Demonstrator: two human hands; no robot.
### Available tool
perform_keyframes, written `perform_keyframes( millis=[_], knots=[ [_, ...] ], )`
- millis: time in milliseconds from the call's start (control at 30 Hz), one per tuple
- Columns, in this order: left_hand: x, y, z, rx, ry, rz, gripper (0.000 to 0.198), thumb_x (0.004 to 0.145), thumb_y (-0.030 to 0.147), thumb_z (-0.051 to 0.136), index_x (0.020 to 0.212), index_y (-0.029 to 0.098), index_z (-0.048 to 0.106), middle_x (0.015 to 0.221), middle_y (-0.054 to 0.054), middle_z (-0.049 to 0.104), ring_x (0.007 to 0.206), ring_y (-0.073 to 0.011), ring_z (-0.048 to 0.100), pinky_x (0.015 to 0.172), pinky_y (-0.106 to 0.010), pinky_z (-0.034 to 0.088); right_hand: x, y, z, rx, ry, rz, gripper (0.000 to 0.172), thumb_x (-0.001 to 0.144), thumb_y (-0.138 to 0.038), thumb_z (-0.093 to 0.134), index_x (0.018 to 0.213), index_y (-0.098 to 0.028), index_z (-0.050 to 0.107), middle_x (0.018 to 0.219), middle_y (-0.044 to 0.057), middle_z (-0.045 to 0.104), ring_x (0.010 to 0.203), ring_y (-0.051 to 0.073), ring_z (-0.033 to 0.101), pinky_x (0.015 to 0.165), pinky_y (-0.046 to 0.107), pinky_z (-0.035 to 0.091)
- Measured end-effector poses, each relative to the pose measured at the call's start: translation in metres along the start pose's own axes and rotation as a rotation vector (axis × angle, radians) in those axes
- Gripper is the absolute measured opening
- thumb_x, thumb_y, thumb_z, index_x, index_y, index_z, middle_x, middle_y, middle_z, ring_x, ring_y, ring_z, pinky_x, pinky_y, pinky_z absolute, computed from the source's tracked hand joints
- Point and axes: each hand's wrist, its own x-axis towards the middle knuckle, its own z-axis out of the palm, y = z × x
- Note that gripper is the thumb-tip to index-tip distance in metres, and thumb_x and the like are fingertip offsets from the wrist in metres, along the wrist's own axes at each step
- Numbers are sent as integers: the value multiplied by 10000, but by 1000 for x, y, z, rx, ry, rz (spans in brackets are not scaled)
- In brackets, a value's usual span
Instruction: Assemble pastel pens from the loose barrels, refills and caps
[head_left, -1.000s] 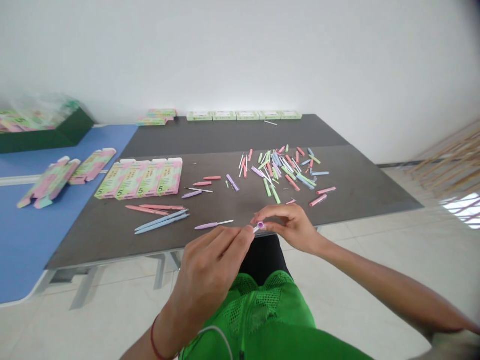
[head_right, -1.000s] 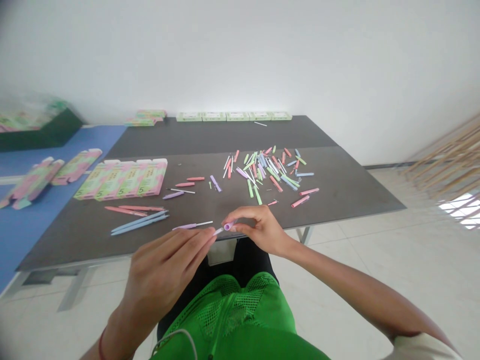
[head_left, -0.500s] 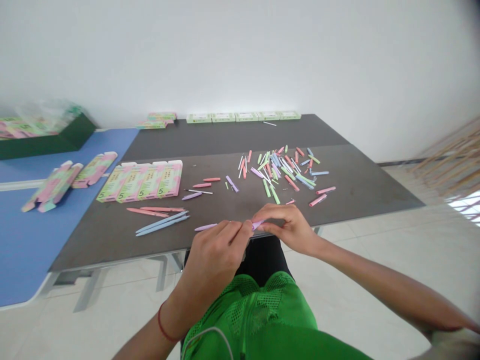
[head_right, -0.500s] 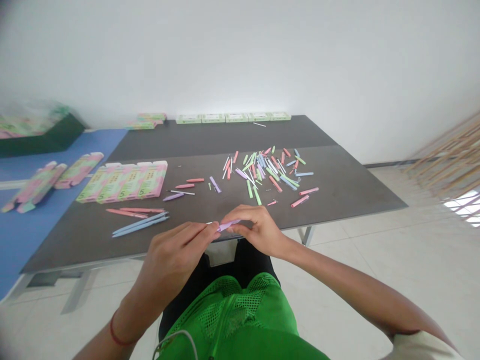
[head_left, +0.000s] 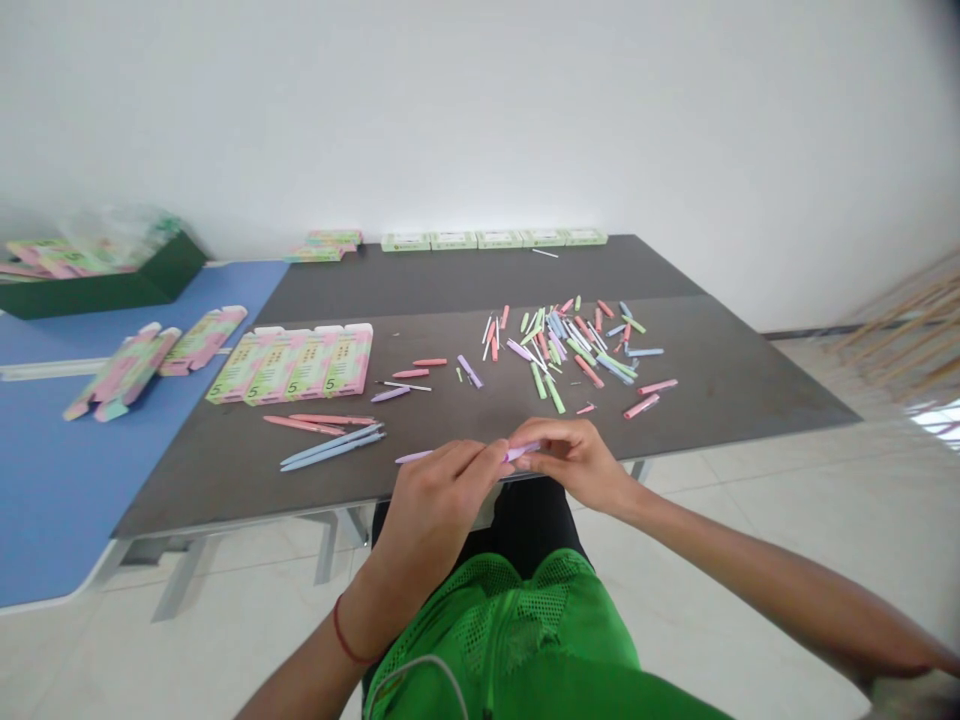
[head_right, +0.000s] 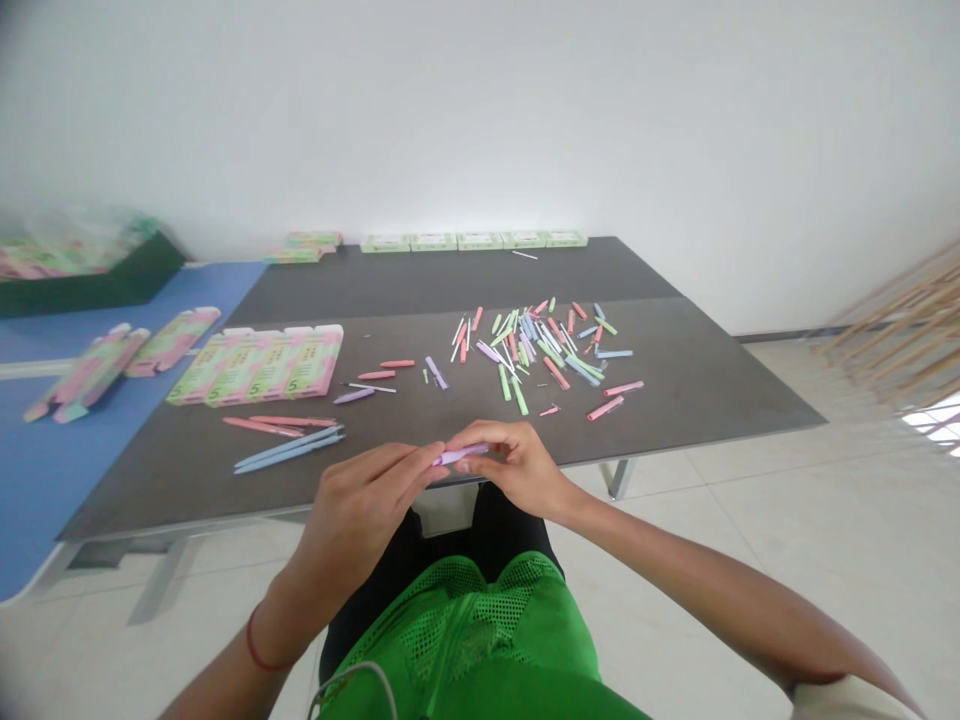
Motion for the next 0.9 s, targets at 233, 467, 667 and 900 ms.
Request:
perform_keyframes(
  millis=[233,467,667,900],
  knots=[
    [2,-6,2,-89,61,-49,236,1055,336,575,1131,158,710,936,-52,784,807,-166,748,720,-271,565,1,0,8,171,16,124,204,811,-309,879,977,-200,832,930,48,790,864,166,724,823,294,594],
    [-9,-5,-7,-87,100,-97,228,1011,314,669,1194,183,710,978,-41,791,828,-159,742,735,-270,550,0,1,9,230,25,149,194,796,-319,893,943,-207,834,918,46,787,844,152,717,797,281,589],
    [-31,-17,-15,14,101,-151,236,1008,306,681,1226,216,699,1041,-36,796,896,-169,747,809,-288,555,-5,4,7,280,-42,113,155,806,-307,893,910,-209,834,880,58,762,823,162,691,746,297,555],
    [-58,-63,0,240,-16,-188,276,1012,304,651,1264,197,690,1160,-97,764,1046,-280,712,934,-419,568,-7,11,6,356,-101,83,125,850,-197,851,956,-263,845,897,43,755,855,157,674,763,306,519]
  ],
)
